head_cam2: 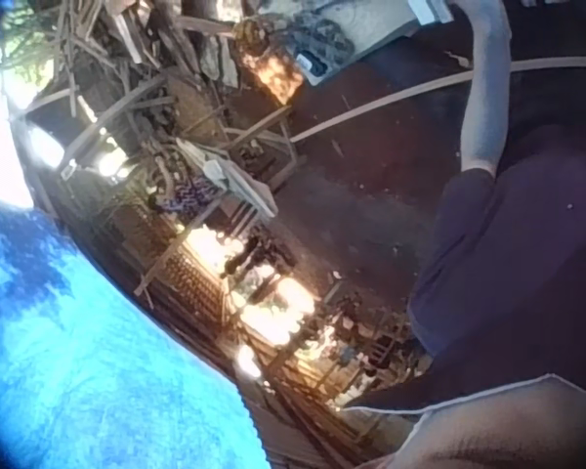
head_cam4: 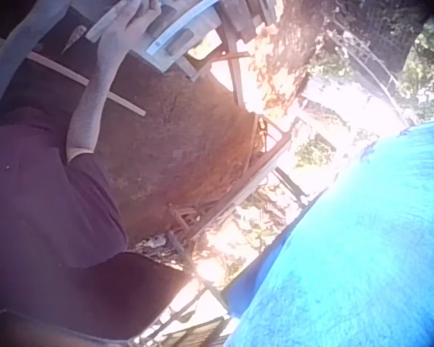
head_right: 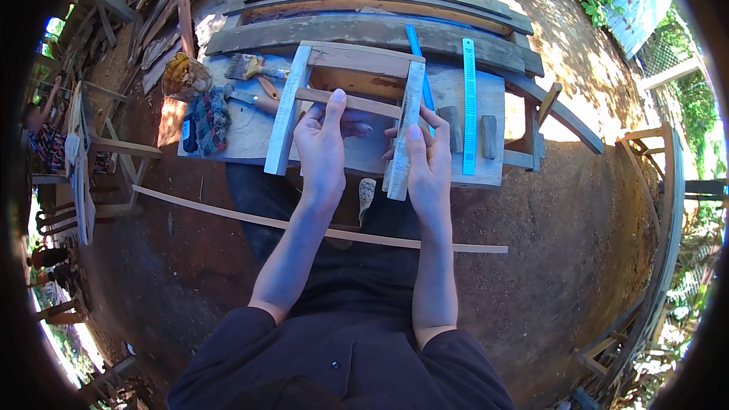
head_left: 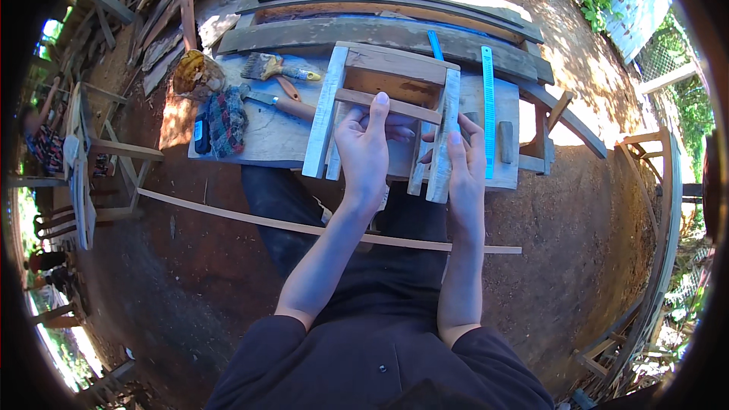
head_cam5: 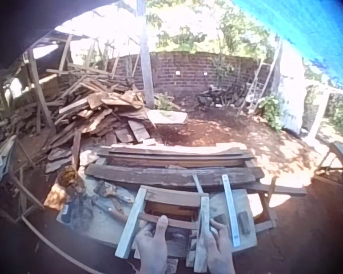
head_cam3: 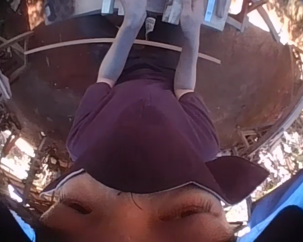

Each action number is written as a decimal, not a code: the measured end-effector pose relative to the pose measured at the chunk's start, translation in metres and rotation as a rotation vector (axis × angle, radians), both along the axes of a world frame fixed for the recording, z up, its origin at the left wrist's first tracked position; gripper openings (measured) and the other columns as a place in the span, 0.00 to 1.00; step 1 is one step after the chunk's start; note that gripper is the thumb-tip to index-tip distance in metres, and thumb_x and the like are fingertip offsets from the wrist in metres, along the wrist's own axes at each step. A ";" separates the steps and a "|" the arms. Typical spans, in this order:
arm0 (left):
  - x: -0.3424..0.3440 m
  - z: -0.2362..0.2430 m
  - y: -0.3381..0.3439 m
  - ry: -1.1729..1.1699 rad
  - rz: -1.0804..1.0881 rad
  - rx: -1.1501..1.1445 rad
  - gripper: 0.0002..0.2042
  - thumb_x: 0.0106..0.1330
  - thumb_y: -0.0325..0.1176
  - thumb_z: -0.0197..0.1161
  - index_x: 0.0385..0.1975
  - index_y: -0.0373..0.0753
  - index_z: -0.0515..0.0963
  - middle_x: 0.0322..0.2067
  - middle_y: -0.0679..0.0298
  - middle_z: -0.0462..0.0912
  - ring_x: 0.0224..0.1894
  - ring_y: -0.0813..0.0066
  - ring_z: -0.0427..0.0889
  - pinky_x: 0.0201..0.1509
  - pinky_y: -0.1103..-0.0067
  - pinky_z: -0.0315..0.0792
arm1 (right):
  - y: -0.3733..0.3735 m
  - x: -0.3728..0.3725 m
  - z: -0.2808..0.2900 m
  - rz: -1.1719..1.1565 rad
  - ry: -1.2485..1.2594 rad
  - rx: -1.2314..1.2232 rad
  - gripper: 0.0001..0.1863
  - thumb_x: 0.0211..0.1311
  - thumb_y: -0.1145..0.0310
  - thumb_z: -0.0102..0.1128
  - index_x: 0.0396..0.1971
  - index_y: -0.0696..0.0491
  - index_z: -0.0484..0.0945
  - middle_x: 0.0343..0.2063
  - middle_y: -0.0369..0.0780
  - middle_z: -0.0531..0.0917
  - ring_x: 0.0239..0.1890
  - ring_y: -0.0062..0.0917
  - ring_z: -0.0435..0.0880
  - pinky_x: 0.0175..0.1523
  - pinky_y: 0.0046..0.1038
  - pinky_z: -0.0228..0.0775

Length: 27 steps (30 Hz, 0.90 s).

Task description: Assembling components of a wooden frame and sanding the edges.

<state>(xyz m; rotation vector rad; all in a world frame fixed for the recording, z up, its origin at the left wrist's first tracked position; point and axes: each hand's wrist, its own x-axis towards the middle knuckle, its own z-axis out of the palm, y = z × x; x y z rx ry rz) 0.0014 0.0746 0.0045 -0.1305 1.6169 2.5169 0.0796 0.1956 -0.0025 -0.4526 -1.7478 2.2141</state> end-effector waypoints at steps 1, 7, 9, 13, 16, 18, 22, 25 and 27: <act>0.000 0.000 0.001 0.004 -0.002 -0.008 0.15 0.77 0.41 0.60 0.40 0.32 0.80 0.28 0.57 0.87 0.27 0.76 0.85 0.36 0.80 0.80 | 0.000 0.000 0.001 -0.004 -0.002 0.013 0.23 0.82 0.61 0.45 0.67 0.58 0.60 0.43 0.47 0.83 0.34 0.21 0.83 0.40 0.24 0.79; -0.002 -0.003 0.003 -0.009 0.007 -0.005 0.16 0.78 0.42 0.59 0.40 0.32 0.80 0.29 0.57 0.87 0.27 0.76 0.86 0.36 0.80 0.80 | -0.001 0.000 0.005 0.000 -0.032 0.033 0.21 0.82 0.61 0.44 0.66 0.55 0.63 0.43 0.43 0.83 0.37 0.19 0.83 0.42 0.25 0.80; -0.001 -0.003 0.003 -0.018 -0.007 -0.003 0.16 0.78 0.42 0.59 0.41 0.32 0.79 0.30 0.59 0.87 0.29 0.78 0.85 0.38 0.81 0.80 | 0.000 0.000 0.004 0.001 -0.030 0.030 0.21 0.82 0.61 0.44 0.66 0.55 0.63 0.43 0.43 0.83 0.38 0.19 0.83 0.42 0.25 0.80; 0.000 -0.003 0.003 -0.023 -0.028 -0.008 0.16 0.79 0.43 0.58 0.43 0.32 0.79 0.32 0.60 0.86 0.32 0.80 0.85 0.40 0.82 0.79 | -0.001 0.000 0.002 -0.008 -0.002 0.010 0.22 0.82 0.62 0.44 0.67 0.58 0.61 0.43 0.46 0.83 0.35 0.20 0.83 0.38 0.23 0.79; 0.000 -0.004 0.000 -0.016 -0.032 0.000 0.16 0.78 0.43 0.58 0.42 0.32 0.79 0.33 0.61 0.86 0.32 0.80 0.85 0.40 0.81 0.79 | -0.001 -0.001 0.000 -0.004 0.000 0.003 0.22 0.82 0.62 0.44 0.67 0.58 0.61 0.43 0.46 0.83 0.35 0.20 0.83 0.38 0.23 0.79; 0.005 0.001 -0.001 -0.015 -0.014 -0.014 0.16 0.78 0.42 0.59 0.43 0.32 0.78 0.33 0.61 0.86 0.32 0.80 0.85 0.40 0.81 0.79 | -0.001 0.000 0.000 -0.003 0.001 0.004 0.22 0.82 0.62 0.44 0.67 0.57 0.60 0.43 0.46 0.82 0.35 0.20 0.83 0.39 0.23 0.79; 0.047 0.020 -0.015 0.011 0.104 -0.153 0.14 0.78 0.39 0.59 0.43 0.31 0.79 0.30 0.62 0.83 0.29 0.78 0.84 0.38 0.79 0.79 | 0.006 0.003 -0.007 -0.121 -0.011 0.167 0.19 0.80 0.64 0.50 0.61 0.59 0.69 0.45 0.43 0.82 0.39 0.21 0.82 0.48 0.25 0.77; 0.095 0.006 -0.045 0.158 0.133 -0.177 0.13 0.78 0.37 0.58 0.44 0.31 0.78 0.32 0.62 0.82 0.29 0.78 0.83 0.39 0.80 0.79 | 0.005 0.008 0.013 -0.341 0.053 0.582 0.16 0.76 0.66 0.57 0.56 0.60 0.74 0.44 0.42 0.83 0.42 0.22 0.82 0.51 0.27 0.75; 0.122 -0.009 -0.067 0.164 0.122 -0.194 0.11 0.79 0.34 0.56 0.45 0.31 0.78 0.34 0.62 0.82 0.33 0.79 0.82 0.40 0.80 0.79 | -0.006 0.010 0.019 -0.527 0.197 0.734 0.14 0.74 0.69 0.60 0.54 0.59 0.76 0.40 0.43 0.85 0.40 0.21 0.84 0.49 0.26 0.76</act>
